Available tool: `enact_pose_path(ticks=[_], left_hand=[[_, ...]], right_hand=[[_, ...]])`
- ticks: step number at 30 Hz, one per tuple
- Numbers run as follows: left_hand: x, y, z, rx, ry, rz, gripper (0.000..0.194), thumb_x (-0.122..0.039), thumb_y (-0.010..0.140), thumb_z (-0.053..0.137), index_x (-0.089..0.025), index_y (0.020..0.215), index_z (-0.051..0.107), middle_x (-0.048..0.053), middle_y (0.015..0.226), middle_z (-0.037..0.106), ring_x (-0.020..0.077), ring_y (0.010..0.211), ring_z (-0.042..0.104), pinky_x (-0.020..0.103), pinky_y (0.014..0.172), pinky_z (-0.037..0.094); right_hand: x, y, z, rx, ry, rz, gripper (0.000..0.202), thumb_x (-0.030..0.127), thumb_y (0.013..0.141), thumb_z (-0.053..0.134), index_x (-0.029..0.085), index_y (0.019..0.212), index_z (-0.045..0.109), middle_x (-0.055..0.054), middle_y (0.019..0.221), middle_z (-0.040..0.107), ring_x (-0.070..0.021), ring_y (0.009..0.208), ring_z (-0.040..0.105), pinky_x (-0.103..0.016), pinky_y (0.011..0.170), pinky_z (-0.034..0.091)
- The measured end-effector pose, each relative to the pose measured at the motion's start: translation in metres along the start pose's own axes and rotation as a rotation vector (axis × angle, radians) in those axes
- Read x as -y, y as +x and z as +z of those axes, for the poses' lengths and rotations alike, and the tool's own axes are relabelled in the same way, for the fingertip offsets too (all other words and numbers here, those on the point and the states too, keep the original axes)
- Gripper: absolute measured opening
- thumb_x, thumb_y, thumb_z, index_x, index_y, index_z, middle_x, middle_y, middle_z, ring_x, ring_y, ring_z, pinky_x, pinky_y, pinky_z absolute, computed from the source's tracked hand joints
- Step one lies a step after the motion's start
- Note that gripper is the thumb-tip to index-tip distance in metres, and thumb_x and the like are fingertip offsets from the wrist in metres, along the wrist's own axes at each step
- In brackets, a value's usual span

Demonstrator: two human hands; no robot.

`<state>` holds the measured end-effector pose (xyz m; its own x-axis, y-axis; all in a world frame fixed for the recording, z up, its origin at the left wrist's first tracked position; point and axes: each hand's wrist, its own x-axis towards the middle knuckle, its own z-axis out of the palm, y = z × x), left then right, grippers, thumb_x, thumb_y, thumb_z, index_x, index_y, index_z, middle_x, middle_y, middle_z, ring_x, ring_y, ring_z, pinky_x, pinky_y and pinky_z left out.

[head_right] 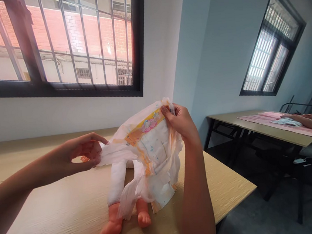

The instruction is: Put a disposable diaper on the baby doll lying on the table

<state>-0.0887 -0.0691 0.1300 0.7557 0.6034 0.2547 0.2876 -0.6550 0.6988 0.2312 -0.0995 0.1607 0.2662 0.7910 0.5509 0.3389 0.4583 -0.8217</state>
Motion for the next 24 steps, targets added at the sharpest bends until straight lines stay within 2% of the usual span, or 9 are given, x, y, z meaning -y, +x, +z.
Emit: enact_pose_path(ticks=[9,16,24], left_hand=[[-0.0015,-0.0004,-0.0006,0.011,-0.021,-0.007,0.031,-0.027,0.087,0.06,-0.026,0.117,0.052,-0.002,0.083,0.055,0.0123,0.077,0.052,0.024,0.068,0.045],[0.0046,0.0006,-0.0019,0.02,-0.031,0.015,0.034,-0.026,0.087,0.059,-0.026,0.119,0.051,-0.001,0.082,0.053,0.013,0.077,0.052,0.026,0.07,0.046],[0.0042,-0.0003,-0.0021,0.049,-0.091,0.019,0.031,-0.022,0.087,0.06,-0.027,0.116,0.05,-0.003,0.083,0.055,0.0123,0.079,0.052,0.026,0.07,0.045]], right_hand=[[0.0033,-0.0017,-0.0024,0.005,-0.002,0.003,0.038,0.057,0.069,0.076,0.022,0.078,0.068,-0.001,0.076,0.067,-0.0189,0.068,0.062,-0.027,0.058,0.052],[0.0036,-0.0023,-0.0018,0.002,0.011,-0.004,0.037,0.057,0.069,0.076,0.022,0.077,0.068,-0.001,0.075,0.068,-0.0192,0.068,0.063,-0.027,0.059,0.053],[0.0059,-0.0043,-0.0051,-0.064,0.012,-0.029,0.033,0.054,0.069,0.077,0.023,0.077,0.07,-0.002,0.079,0.071,-0.0211,0.071,0.065,-0.029,0.062,0.054]])
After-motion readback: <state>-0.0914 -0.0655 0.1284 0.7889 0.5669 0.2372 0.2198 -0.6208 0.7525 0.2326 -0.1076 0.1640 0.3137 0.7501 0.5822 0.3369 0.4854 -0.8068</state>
